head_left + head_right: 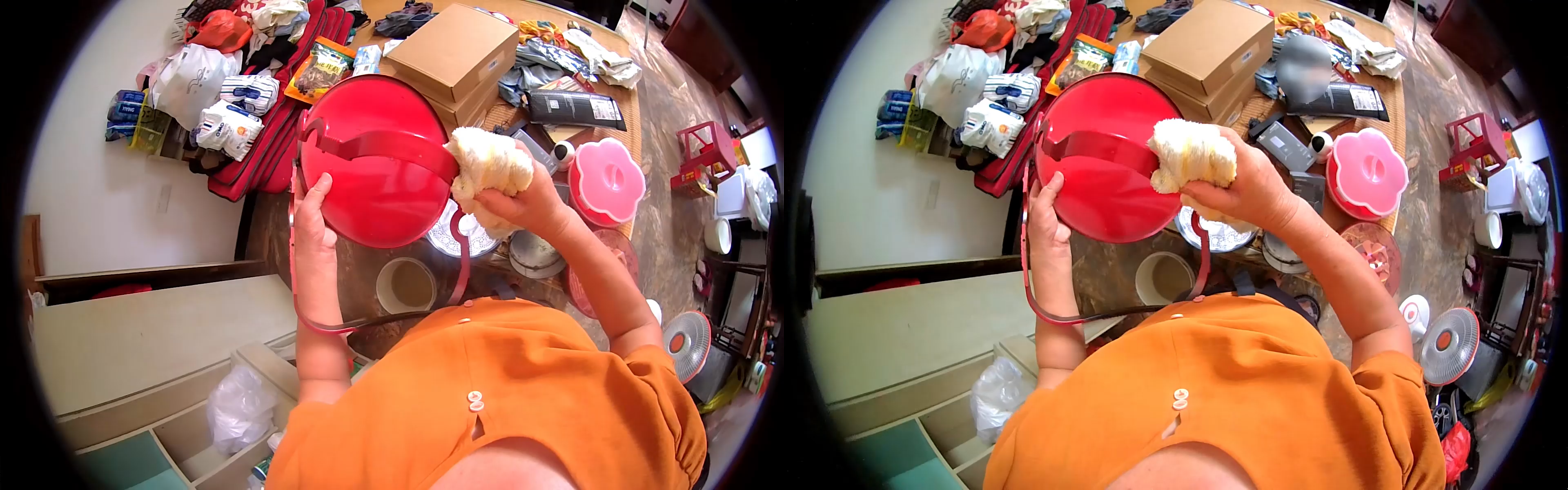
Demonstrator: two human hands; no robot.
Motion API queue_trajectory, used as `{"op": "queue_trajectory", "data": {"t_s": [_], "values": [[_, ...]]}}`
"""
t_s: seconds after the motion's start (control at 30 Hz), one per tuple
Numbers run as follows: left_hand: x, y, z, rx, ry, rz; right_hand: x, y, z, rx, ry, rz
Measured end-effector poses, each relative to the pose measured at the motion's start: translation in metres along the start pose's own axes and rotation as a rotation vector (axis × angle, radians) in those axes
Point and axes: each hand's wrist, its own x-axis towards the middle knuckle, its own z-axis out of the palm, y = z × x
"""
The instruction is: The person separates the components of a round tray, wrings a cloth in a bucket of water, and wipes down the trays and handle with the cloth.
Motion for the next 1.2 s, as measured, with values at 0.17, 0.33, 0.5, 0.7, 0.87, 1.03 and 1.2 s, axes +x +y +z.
{"op": "queue_trajectory", "data": {"t_s": [0.17,0.33,0.5,0.7,0.87,1.03,1.2], "values": [[0.011,0.0,-0.019,-0.04,-0.02,-0.097,0.002,0.004,-0.001,-0.061,0.035,0.004],[0.016,0.009,-0.032,-0.038,0.023,-0.087,0.013,0.013,-0.007,-0.236,0.145,-0.017],[0.021,0.007,-0.048,-0.083,0.017,-0.154,0.009,0.042,-0.004,-0.314,0.274,-0.034],[0.026,-0.016,-0.076,-0.119,0.054,-0.323,0.014,0.062,0.006,0.056,0.504,0.162],[0.02,-0.01,-0.076,-0.156,0.05,-0.369,0.029,0.067,0.015,0.556,0.675,0.267],[0.014,-0.003,-0.07,-0.153,0.003,-0.323,0.06,0.097,-0.006,0.663,0.809,0.26],[0.007,-0.002,-0.064,-0.218,0.047,-0.309,0.059,0.134,-0.006,0.662,0.777,0.358]]}}
